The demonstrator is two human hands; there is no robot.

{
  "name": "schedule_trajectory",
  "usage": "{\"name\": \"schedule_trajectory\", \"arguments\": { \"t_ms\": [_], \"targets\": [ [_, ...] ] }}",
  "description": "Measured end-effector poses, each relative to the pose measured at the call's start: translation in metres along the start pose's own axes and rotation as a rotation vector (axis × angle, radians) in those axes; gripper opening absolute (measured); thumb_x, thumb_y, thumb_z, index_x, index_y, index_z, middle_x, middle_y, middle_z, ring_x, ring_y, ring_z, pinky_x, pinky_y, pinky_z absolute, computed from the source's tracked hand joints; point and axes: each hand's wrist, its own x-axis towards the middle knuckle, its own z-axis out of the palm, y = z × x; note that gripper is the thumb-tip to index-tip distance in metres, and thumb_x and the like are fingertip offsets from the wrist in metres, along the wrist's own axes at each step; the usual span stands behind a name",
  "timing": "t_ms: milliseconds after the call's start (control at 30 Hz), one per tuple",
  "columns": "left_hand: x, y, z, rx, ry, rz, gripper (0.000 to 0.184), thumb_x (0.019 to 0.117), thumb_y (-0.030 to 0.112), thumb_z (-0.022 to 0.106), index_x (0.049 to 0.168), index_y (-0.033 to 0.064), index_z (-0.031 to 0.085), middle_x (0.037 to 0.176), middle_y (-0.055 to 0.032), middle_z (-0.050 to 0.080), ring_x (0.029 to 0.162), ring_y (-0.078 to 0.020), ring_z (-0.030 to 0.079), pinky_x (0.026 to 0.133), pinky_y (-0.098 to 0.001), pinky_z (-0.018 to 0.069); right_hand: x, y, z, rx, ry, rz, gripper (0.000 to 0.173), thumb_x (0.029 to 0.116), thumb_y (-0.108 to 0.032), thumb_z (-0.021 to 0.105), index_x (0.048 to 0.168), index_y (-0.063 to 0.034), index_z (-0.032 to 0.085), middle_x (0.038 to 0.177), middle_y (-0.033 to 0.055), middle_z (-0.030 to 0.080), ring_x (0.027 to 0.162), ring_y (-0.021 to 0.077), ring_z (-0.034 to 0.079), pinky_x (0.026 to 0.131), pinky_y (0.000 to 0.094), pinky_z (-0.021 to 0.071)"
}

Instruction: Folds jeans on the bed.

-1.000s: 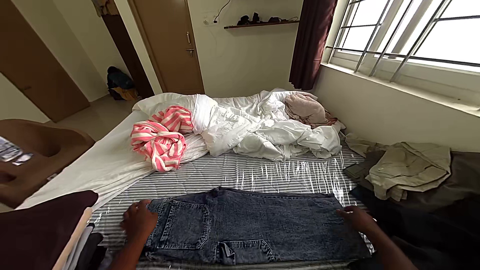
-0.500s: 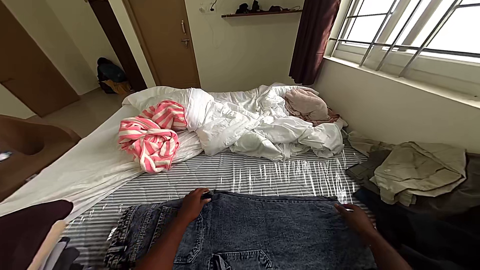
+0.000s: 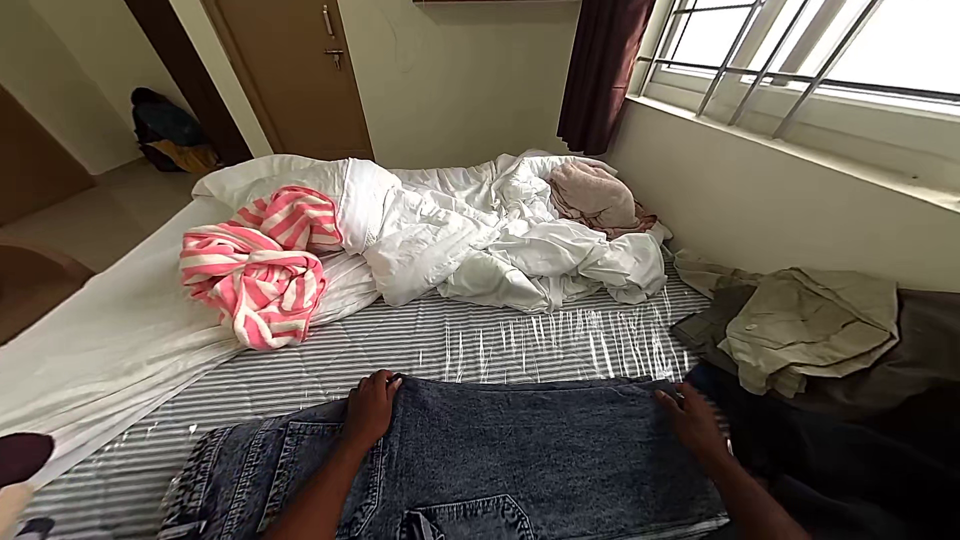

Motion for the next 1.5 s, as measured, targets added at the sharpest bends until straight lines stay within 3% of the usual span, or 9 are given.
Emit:
{"name": "schedule_trajectory", "arguments": {
  "t_ms": [233,433,633,867,967,1033,1133,1333,1500],
  "targets": [
    [-0.001,-0.010,0.031,0.009,0.332,0.057,0.046,0.1091,0.039,0.040,0.127,0.0044,0.065,0.123,-0.0212,0.066,0.118,-0.0389,0.063,0.099,-0.0593,0.0467,-0.001,-0.033,0.012,-0.101,0.318,-0.141,0.036,0.1046,-0.026,0.062,0.128,0.0011,0.061,0.098,0.0260,0.070,0.090,0.0436,0.069,0.083,0.0655,0.0515],
    [-0.005,-0.005,0.033,0.156,0.392,0.029,0.042,0.1084,0.040,0.044,0.123,0.0085,0.068,0.120,-0.0180,0.067,0.113,-0.0386,0.064,0.096,-0.0574,0.0476,0.007,-0.011,0.024,-0.180,0.236,-0.017,0.032,0.1022,-0.032,0.066,0.119,-0.0053,0.070,0.100,0.0185,0.075,0.093,0.0380,0.072,0.086,0.0627,0.0534],
    [-0.012,0.005,0.022,0.199,0.514,0.038,0.041,0.1002,0.037,0.064,0.130,0.0094,0.066,0.130,-0.0192,0.064,0.117,-0.0412,0.062,0.097,-0.0596,0.0466,0.014,-0.010,0.016,-0.038,0.058,-0.012,0.043,0.1041,-0.034,0.062,0.137,-0.0057,0.059,0.112,0.0163,0.074,0.099,0.0324,0.072,0.090,0.0571,0.0546],
    [-0.039,0.030,0.008,0.173,0.360,0.212,0.051,0.0998,0.045,0.060,0.136,0.0086,0.064,0.140,-0.0163,0.061,0.126,-0.0377,0.059,0.107,-0.0590,0.0431,0.004,-0.027,0.014,-0.127,0.014,0.046,0.049,0.0952,-0.015,0.073,0.140,-0.0053,0.055,0.121,0.0220,0.070,0.110,0.0385,0.068,0.096,0.0584,0.0528],
    [-0.056,0.047,0.008,0.122,0.093,0.242,0.058,0.1017,0.051,0.055,0.144,0.0115,0.058,0.153,-0.0122,0.051,0.140,-0.0337,0.049,0.115,-0.0559,0.0364,-0.002,-0.036,0.010,-0.182,-0.007,0.202,0.051,0.0969,-0.024,0.072,0.139,0.0005,0.057,0.118,0.0265,0.069,0.109,0.0421,0.067,0.097,0.0604,0.0511],
    [-0.062,0.058,0.008,0.069,-0.054,0.227,0.056,0.1042,0.048,0.052,0.150,0.0162,0.053,0.161,-0.0074,0.042,0.148,-0.0300,0.040,0.119,-0.0552,0.0325,0.000,-0.037,0.008,-0.274,-0.098,0.270,0.046,0.1000,-0.036,0.067,0.123,0.0035,0.066,0.117,0.0270,0.069,0.113,0.0423,0.066,0.099,0.0610,0.0487],
    [-0.057,0.067,0.003,0.053,-0.150,0.251,0.049,0.1087,0.036,0.046,0.155,0.0211,0.045,0.167,-0.0005,0.034,0.154,-0.0262,0.031,0.121,-0.0554,0.0281,0.003,-0.032,0.006,-0.264,-0.135,0.244,0.041,0.1002,-0.033,0.067,0.123,0.0010,0.067,0.118,0.0250,0.069,0.114,0.0408,0.066,0.099,0.0606,0.0483],
    [-0.022,0.072,-0.001,0.079,-0.217,0.152,0.046,0.1072,0.041,0.048,0.150,0.0245,0.053,0.158,0.0010,0.047,0.146,-0.0298,0.041,0.117,-0.0606,0.0293,0.012,-0.014,0.004,-0.125,-0.143,0.104,0.036,0.1087,-0.030,0.052,0.117,0.0039,0.062,0.106,0.0253,0.066,0.102,0.0380,0.065,0.092,0.0578,0.0490],
    [0.006,0.095,-0.010,0.239,-0.254,0.126,0.041,0.1037,0.047,0.055,0.131,0.0188,0.067,0.138,-0.0107,0.061,0.137,-0.0351,0.045,0.113,-0.0595,0.0308,0.016,-0.006,0.004,-0.090,-0.125,0.021,0.036,0.1085,-0.030,0.053,0.120,0.0027,0.063,0.105,0.0242,0.068,0.100,0.0374,0.067,0.092,0.0577,0.0503]
  ]
}}
